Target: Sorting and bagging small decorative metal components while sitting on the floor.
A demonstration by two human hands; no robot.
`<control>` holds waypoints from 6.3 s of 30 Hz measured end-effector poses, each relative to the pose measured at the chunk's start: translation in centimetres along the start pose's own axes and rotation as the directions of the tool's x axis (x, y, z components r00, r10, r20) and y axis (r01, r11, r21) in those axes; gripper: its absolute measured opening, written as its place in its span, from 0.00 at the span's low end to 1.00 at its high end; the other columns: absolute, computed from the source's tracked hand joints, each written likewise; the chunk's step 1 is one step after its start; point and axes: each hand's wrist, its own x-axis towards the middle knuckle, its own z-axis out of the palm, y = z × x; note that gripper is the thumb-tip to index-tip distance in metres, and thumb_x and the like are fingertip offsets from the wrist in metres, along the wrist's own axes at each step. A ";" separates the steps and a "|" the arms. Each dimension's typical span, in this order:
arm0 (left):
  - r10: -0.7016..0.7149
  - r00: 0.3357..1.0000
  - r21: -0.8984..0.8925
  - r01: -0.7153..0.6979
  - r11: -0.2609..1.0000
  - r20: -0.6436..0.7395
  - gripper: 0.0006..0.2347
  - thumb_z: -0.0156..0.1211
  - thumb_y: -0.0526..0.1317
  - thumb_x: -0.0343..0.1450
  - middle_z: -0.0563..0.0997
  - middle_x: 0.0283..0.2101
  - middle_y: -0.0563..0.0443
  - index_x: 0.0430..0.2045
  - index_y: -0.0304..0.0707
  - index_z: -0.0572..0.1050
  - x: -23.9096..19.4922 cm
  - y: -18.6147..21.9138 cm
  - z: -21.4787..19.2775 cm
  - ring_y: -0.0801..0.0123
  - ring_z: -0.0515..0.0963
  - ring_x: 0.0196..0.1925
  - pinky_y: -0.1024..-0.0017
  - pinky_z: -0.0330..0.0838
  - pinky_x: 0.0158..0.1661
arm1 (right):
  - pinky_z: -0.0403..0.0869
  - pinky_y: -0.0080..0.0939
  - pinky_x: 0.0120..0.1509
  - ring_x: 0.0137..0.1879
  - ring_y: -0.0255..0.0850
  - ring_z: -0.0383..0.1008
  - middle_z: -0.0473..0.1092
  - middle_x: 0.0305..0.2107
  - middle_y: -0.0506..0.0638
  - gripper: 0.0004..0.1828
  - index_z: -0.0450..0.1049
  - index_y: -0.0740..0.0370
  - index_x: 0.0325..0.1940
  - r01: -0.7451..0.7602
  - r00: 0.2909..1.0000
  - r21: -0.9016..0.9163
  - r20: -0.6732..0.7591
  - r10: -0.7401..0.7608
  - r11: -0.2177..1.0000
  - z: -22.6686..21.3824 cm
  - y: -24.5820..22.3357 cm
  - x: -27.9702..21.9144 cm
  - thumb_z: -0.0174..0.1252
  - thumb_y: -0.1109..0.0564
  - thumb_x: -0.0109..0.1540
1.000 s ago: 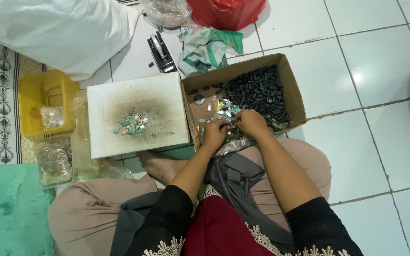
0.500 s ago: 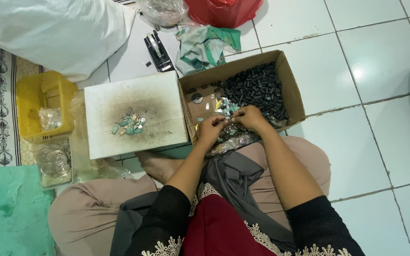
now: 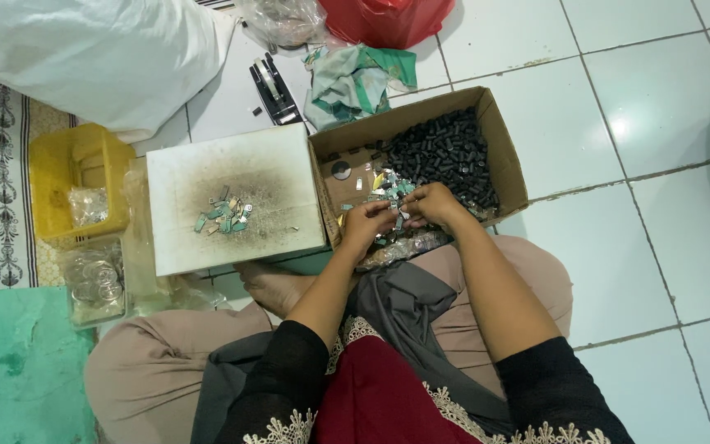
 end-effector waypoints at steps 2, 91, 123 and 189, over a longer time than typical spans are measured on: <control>-0.003 1.000 0.021 0.002 1.000 0.006 0.20 0.75 0.29 0.63 0.82 0.41 0.33 0.49 0.23 0.77 -0.9 1.1 0.1 0.55 0.85 0.39 0.64 0.85 0.43 | 0.83 0.51 0.43 0.38 0.57 0.83 0.76 0.37 0.72 0.20 0.74 0.75 0.54 -0.022 1.000 0.014 0.014 0.022 1.000 0.0 -0.8 -0.9 0.65 0.64 0.59; 0.711 0.555 0.577 -0.776 0.256 0.431 0.13 0.66 0.29 0.64 0.84 0.37 0.48 0.40 0.43 0.83 -7.8 8.7 -4.8 0.53 0.84 0.40 0.64 0.81 0.39 | 0.77 0.62 0.54 0.52 0.64 0.78 0.80 0.42 0.61 0.14 0.84 0.56 0.47 0.127 0.895 -0.779 -0.177 -0.409 0.615 0.1 -1.7 -4.1 0.64 0.53 0.59; 0.162 0.836 0.846 -0.534 0.012 0.525 0.15 0.62 0.35 0.67 0.73 0.52 0.45 0.49 0.38 0.76 -3.2 3.3 2.1 0.42 0.75 0.54 0.50 0.77 0.51 | 0.78 0.66 0.48 0.45 0.67 0.80 0.78 0.34 0.71 0.13 0.82 0.74 0.37 0.091 0.962 -0.934 -0.008 -0.274 0.346 3.1 -0.8 -1.0 0.57 0.62 0.57; -0.114 0.990 -0.113 0.105 0.988 -0.080 0.17 0.67 0.32 0.70 0.77 0.43 0.32 0.51 0.19 0.75 -0.5 -0.7 -0.1 0.56 0.82 0.42 0.58 0.84 0.48 | 0.81 0.47 0.42 0.38 0.46 0.83 0.80 0.28 0.48 0.15 0.86 0.46 0.37 0.172 0.966 -0.539 -0.071 -0.248 0.824 1.0 -0.1 0.7 0.77 0.56 0.47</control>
